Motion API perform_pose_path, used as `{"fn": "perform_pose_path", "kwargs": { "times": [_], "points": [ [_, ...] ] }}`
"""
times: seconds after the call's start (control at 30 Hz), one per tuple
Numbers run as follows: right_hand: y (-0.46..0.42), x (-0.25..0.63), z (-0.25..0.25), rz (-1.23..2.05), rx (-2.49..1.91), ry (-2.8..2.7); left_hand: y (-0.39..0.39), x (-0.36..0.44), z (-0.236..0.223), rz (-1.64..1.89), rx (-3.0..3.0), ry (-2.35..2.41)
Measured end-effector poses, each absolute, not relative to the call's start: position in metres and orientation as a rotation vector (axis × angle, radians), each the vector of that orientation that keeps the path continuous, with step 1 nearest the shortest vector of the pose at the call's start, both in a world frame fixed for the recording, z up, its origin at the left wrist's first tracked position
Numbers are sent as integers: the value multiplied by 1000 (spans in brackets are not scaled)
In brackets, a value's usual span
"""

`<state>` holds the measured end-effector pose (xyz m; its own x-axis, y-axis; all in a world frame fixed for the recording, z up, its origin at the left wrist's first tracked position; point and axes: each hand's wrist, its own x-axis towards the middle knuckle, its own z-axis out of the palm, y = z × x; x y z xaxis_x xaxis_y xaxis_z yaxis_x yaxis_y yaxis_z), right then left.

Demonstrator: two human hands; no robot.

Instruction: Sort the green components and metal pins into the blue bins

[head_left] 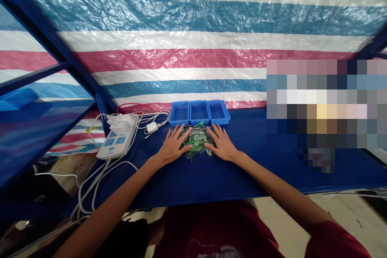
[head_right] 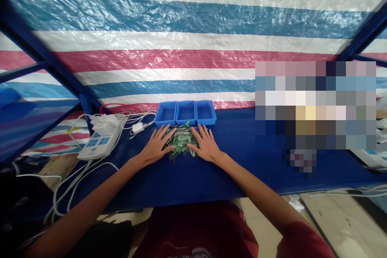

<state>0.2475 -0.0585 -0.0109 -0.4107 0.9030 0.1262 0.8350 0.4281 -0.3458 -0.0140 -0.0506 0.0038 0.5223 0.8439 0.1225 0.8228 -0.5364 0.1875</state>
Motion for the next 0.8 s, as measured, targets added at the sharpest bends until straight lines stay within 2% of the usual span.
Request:
{"fn": "perform_pose_path", "kwargs": {
  "times": [0.43,0.7,0.8],
  "points": [
    [-56,235,-8,704,-1464,-2268,-49,4,-4,373,2560,1371],
    [-57,226,-9,723,-1414,-2283,-47,3,1,308,2528,1320],
    [-57,237,-6,636,-1382,-2318,-46,-7,7,298,2582,1249]
  ]
}}
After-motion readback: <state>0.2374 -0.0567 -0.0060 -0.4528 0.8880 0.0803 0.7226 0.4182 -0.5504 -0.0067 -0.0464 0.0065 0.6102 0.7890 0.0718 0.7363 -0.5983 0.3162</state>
